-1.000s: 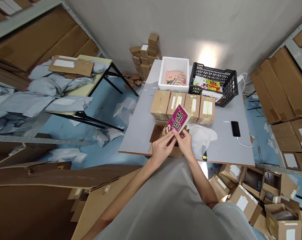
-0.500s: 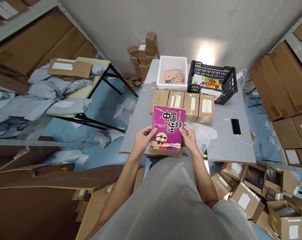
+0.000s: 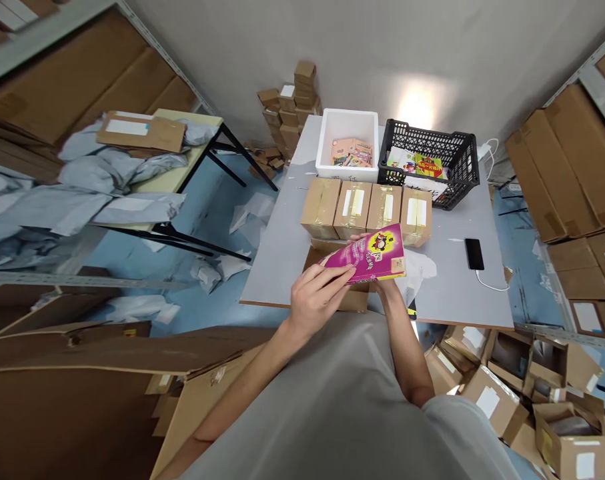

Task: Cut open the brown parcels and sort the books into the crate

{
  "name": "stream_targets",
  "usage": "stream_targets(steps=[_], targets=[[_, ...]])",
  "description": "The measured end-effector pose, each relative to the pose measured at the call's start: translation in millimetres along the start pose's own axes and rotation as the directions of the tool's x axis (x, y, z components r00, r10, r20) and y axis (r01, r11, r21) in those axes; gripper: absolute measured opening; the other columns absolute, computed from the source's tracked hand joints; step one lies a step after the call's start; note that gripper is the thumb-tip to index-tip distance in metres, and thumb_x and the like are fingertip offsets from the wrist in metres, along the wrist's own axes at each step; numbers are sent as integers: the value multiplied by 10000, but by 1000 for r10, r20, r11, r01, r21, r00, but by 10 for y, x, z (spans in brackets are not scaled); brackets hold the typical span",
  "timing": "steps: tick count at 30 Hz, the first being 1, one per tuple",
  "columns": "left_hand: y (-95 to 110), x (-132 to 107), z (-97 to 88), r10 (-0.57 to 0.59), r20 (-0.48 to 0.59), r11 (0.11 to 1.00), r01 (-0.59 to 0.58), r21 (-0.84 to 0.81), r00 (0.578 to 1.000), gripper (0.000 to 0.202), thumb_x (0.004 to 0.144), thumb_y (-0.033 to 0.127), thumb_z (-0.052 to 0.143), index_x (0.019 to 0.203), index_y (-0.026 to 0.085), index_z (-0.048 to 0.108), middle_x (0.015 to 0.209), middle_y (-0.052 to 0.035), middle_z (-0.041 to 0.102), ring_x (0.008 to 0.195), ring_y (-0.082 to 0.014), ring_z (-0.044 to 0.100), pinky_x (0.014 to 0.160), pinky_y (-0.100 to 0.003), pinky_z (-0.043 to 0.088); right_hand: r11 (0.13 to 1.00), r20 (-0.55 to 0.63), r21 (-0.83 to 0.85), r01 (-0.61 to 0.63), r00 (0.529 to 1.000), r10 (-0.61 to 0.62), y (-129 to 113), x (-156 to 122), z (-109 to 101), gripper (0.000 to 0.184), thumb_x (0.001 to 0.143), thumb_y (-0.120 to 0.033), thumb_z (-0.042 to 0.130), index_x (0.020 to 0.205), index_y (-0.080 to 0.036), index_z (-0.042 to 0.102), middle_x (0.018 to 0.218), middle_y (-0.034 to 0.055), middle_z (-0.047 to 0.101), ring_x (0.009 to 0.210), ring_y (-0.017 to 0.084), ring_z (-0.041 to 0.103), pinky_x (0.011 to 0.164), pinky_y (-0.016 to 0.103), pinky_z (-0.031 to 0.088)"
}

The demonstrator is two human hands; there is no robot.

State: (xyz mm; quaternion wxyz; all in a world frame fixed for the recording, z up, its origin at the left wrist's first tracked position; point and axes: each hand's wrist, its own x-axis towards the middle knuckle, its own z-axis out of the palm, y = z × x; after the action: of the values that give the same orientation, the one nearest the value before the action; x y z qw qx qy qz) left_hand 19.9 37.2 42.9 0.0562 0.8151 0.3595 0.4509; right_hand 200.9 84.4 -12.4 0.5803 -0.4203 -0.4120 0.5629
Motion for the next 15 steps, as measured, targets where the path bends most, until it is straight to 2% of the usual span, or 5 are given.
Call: stream_targets(steps=[4, 6, 10, 12, 15], targets=[[-127, 46, 40, -248, 35, 955, 251, -161, 968, 190, 1058, 274, 763, 1195, 285, 894, 1108, -47, 895, 893, -217, 748, 837, -379, 622, 997, -123, 14, -72, 990, 73, 102, -18, -118, 642, 854, -806, 799, 1179, -263, 692, 1226, 106, 827, 1078, 282, 813, 899, 434, 713], [-253, 86, 39, -476, 48, 838, 469, -279, 878, 185, 1020, 400, 821, 1114, 273, 918, 1035, -53, 891, 868, -223, 760, 823, -379, 631, 993, -168, 6, -114, 979, 113, 154, -37, -164, 600, 842, -754, 843, 1156, -257, 724, 1192, 81, 822, 1051, 263, 801, 851, 412, 737], [-451, 137, 30, -793, 114, 465, 715, -523, 599, 433, 906, 613, 887, 1036, 202, 921, 996, -71, 883, 861, -251, 802, 799, -372, 671, 982, -133, -12, -189, 974, 186, 181, -80, -170, 582, 842, -742, 862, 1133, -248, 761, 1141, 56, 805, 1027, 246, 775, 715, 370, 762], [-481, 139, 25, -831, 155, 362, 732, -577, 534, 501, 855, 653, 914, 1030, 183, 914, 993, -74, 884, 861, -261, 813, 801, -373, 686, 977, -125, -7, -213, 970, 210, 164, -93, -137, 600, 836, -758, 863, 1137, -248, 764, 1129, 51, 807, 1016, 242, 774, 686, 365, 765], [-484, 130, 25, -843, 179, 305, 725, -618, 508, 537, 819, 680, 933, 1003, 176, 901, 975, -77, 882, 855, -266, 821, 785, -372, 695, 975, -140, -5, -220, 966, 217, 131, -102, -80, 625, 814, -757, 882, 1166, -252, 776, 1163, 60, 824, 1053, 251, 779, 716, 368, 769]])
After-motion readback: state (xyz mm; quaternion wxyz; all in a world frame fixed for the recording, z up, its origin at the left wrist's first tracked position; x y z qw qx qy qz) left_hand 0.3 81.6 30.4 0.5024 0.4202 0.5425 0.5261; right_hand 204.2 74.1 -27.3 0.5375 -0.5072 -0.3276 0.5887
